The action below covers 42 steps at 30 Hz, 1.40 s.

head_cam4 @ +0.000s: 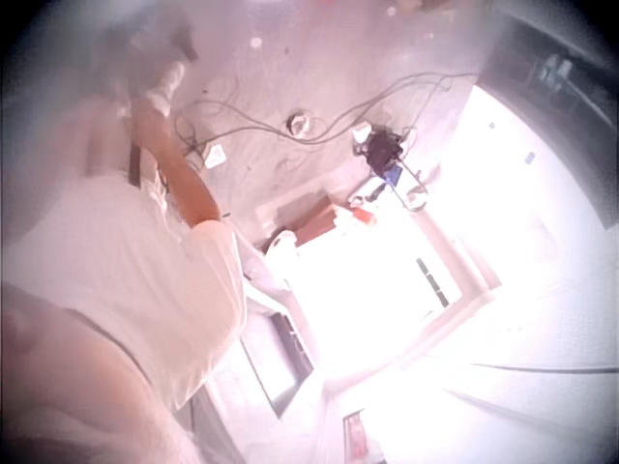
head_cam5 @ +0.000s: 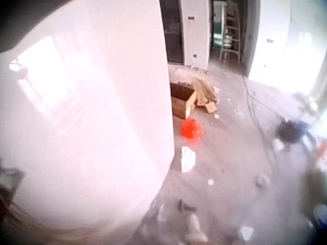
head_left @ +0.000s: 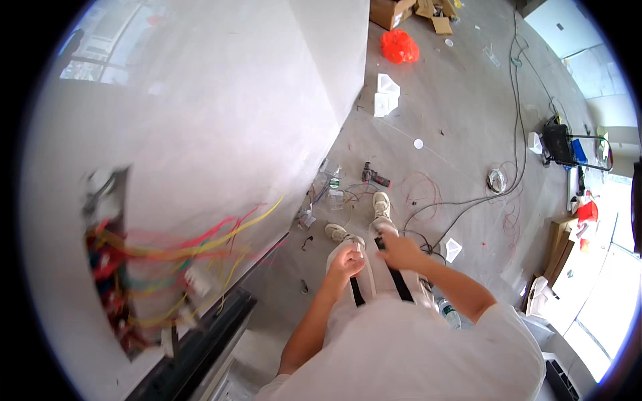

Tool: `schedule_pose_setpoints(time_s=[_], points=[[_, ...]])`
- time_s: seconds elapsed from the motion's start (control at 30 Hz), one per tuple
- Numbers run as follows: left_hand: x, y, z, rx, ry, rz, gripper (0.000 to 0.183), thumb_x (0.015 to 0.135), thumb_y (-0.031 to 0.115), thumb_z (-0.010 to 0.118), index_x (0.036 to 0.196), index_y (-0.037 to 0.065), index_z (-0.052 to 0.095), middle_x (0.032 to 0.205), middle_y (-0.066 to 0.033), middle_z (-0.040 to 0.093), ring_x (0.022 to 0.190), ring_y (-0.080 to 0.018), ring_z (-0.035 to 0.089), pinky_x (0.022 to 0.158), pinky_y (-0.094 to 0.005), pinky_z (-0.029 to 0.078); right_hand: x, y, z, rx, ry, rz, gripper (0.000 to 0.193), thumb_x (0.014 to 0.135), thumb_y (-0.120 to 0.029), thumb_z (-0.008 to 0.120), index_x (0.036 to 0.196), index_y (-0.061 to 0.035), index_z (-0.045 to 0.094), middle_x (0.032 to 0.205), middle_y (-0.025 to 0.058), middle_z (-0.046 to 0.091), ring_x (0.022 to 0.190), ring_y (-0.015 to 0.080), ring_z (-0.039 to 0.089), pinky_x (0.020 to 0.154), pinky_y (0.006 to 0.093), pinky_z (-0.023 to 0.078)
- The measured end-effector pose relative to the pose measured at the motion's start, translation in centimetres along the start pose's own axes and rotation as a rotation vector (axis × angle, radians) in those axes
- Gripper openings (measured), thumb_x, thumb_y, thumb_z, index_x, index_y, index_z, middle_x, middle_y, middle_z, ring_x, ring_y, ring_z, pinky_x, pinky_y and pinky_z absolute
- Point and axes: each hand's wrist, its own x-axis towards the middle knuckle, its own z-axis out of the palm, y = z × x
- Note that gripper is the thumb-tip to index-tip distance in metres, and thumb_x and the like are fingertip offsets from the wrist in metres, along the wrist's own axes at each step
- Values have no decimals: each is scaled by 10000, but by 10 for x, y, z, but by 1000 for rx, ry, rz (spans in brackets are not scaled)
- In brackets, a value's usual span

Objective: The person installs a multi-gang electrical outlet into a wall cavity. They use a cordless drill to secure the outlet plate and a screwdriver to connect and tighten the wires. The person also uses pliers to strip wire insulation and prepare the connections.

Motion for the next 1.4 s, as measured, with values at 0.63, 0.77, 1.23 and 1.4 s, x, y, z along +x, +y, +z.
schedule_pose_setpoints(time_s=[0.63, 0.77, 1.23, 1.4], points=[[645, -365, -254, 819, 612, 25, 125, 887, 87, 707, 945, -17, 669, 894, -203, 678, 884, -409, 641, 805, -480, 490, 539, 363, 171, -33, 188, 28, 355, 955, -294, 613, 1220, -59, 634, 1235, 183, 649, 1123, 409, 636, 939, 502, 513], [678, -372, -266, 1002, 590, 194, 180, 865, 100, 697, 1007, -9, 675, 1003, -228, 671, 1017, -439, 616, 856, -509, 483, 642, 335, 202, 10, 300, -127, 397, 948, -295, 636, 1277, -75, 597, 1263, 187, 629, 1153, 405, 631, 953, 509, 514], [645, -262, -282, 364, 733, 422, 343, 1002, 241, 678, 1238, -8, 659, 1165, -110, 675, 1066, -224, 632, 950, -353, 488, 751, 303, 256, 739, 220, -153, 399, 839, -132, 813, 1181, 0, 654, 950, 65, 681, 816, 134, 623, 746, 317, 518], [585, -165, -243, -3, 325, 202, 230, 938, 64, 697, 1152, -18, 715, 1061, -37, 713, 967, -117, 627, 863, -277, 480, 615, 297, 219, 853, 55, -99, 356, 876, -91, 791, 1186, -37, 625, 886, -21, 590, 778, 66, 532, 696, 264, 457]])
